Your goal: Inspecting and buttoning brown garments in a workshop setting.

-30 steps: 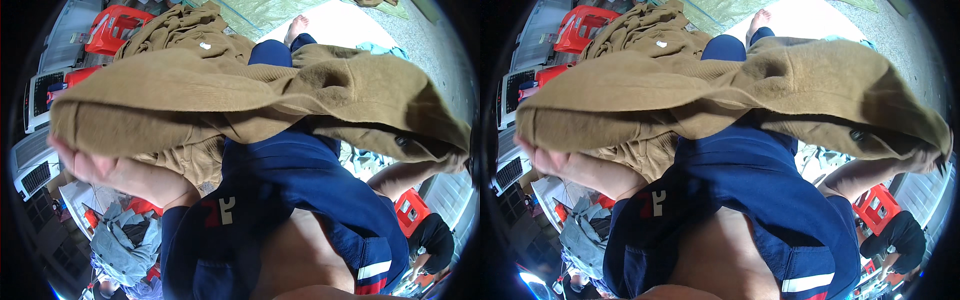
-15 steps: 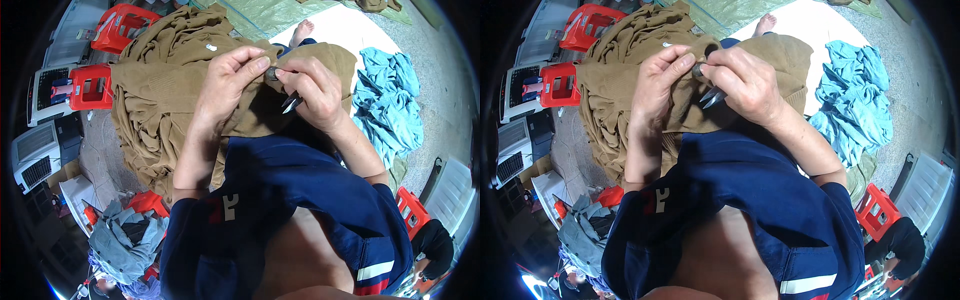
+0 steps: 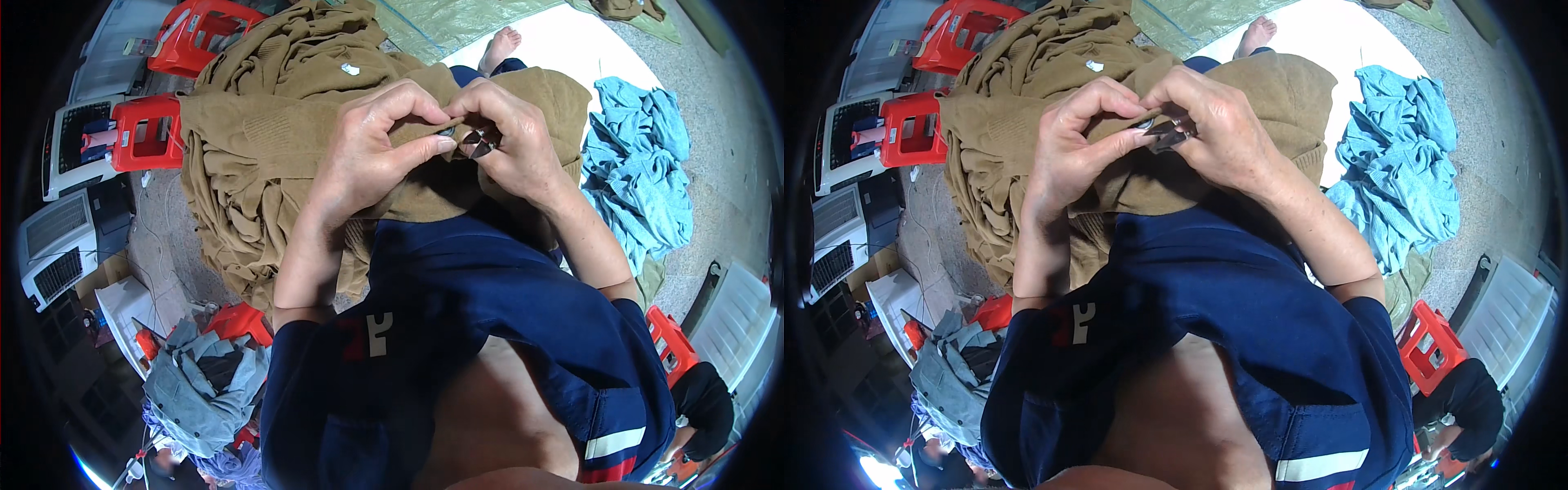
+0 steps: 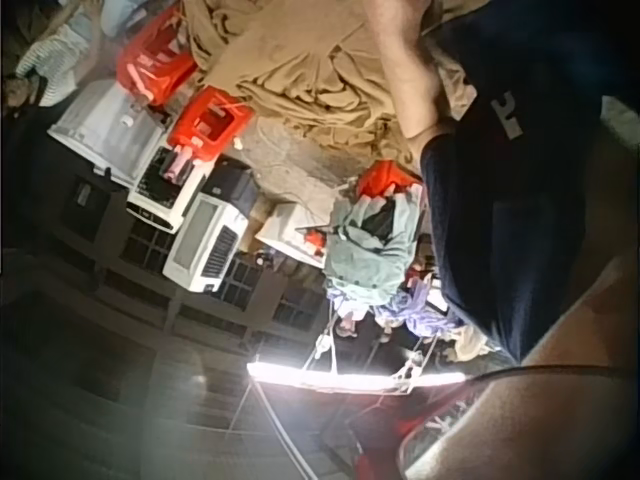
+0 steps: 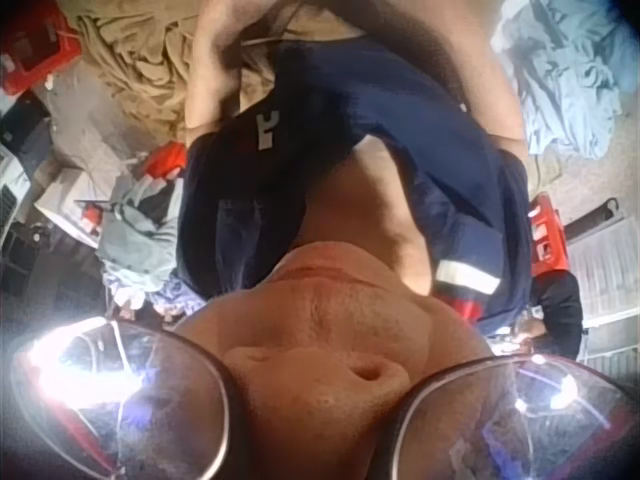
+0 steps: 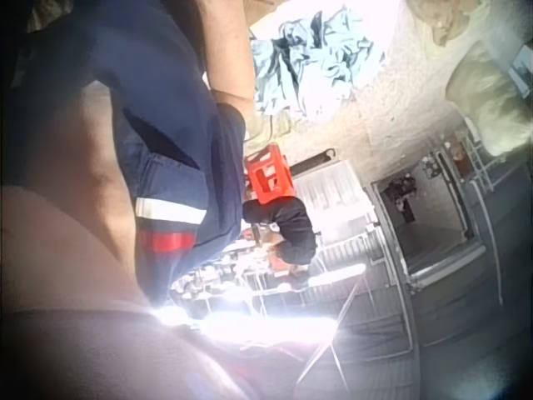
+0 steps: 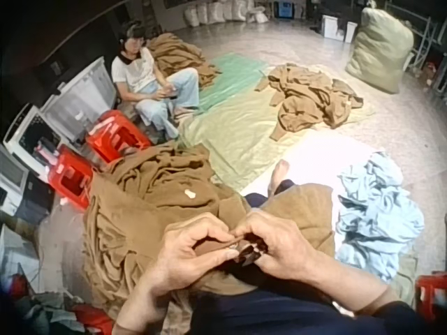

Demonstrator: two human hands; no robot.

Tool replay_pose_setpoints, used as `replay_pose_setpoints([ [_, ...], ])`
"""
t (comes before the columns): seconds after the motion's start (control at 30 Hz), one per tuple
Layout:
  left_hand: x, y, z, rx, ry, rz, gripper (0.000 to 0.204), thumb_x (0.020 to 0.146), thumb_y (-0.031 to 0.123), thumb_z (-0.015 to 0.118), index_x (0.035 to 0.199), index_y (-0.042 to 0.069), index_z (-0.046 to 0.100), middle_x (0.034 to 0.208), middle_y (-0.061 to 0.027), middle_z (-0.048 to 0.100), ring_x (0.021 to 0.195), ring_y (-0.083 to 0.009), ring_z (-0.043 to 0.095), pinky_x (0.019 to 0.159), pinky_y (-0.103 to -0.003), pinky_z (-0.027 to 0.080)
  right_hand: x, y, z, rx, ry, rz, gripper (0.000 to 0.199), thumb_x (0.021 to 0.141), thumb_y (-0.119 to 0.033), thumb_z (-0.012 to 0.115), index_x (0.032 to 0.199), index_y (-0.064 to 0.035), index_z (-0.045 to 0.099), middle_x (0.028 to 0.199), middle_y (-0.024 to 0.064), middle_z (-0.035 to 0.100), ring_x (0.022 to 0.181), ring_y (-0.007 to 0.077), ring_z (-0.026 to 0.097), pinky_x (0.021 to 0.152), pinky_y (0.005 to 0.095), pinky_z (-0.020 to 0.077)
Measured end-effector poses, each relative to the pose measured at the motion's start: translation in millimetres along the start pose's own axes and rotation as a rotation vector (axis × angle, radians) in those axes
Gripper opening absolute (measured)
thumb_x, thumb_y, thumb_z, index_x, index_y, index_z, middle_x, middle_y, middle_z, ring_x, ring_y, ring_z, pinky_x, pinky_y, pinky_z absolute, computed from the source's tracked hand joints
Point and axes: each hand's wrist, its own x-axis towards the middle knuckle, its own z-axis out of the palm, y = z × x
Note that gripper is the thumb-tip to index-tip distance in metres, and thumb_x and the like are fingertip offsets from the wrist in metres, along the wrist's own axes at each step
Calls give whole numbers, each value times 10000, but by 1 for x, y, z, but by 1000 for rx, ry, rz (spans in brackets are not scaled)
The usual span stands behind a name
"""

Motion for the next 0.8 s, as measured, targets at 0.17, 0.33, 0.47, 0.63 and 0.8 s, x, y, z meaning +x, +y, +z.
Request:
replay_pose_setpoints([
  [0.17, 0, 6, 2, 66, 62, -119, 254, 747, 75, 772, 953, -4, 646, 899, -80, 666, 839, -186, 642, 755, -290, 508, -3, 5, 3, 39, 73, -82, 226, 713, 29, 716, 854, -30, 550, 838, 71, 621, 745, 214, 644, 599, 313, 489],
  [0.33, -1, 13, -2, 320, -53, -59, 269, 744, 121, 780, 941, -9, 651, 855, -118, 663, 771, -238, 654, 674, -312, 513, -5, 5, 4, 3, 119, -140, 257, 641, 82, 703, 802, -33, 539, 813, 77, 625, 739, 228, 653, 591, 304, 491],
  [0.47, -6, 3, 5, 465, -9, 138, 236, 746, 129, 774, 862, -16, 627, 752, -116, 600, 667, -264, 601, 586, -342, 482, -5, 5, 4, 65, 140, -47, 249, 639, 94, 694, 798, -29, 547, 799, 77, 625, 730, 228, 652, 585, 304, 492],
  [0.63, 0, -4, 17, 701, 118, 368, 190, 674, 86, 753, 804, 48, 618, 711, -72, 552, 663, -228, 585, 591, -344, 470, -6, 8, 9, 27, 213, -79, 247, 632, 108, 670, 810, -20, 556, 815, 86, 621, 719, 222, 642, 584, 303, 498],
  [0.8, 8, -37, 12, 1023, 387, 428, 272, 670, 17, 737, 925, 68, 659, 823, -51, 592, 790, -208, 573, 676, -304, 477, -13, 18, 2, -420, 142, -10, 272, 664, 82, 630, 898, -30, 549, 953, 116, 562, 861, 283, 614, 646, 356, 520],
])
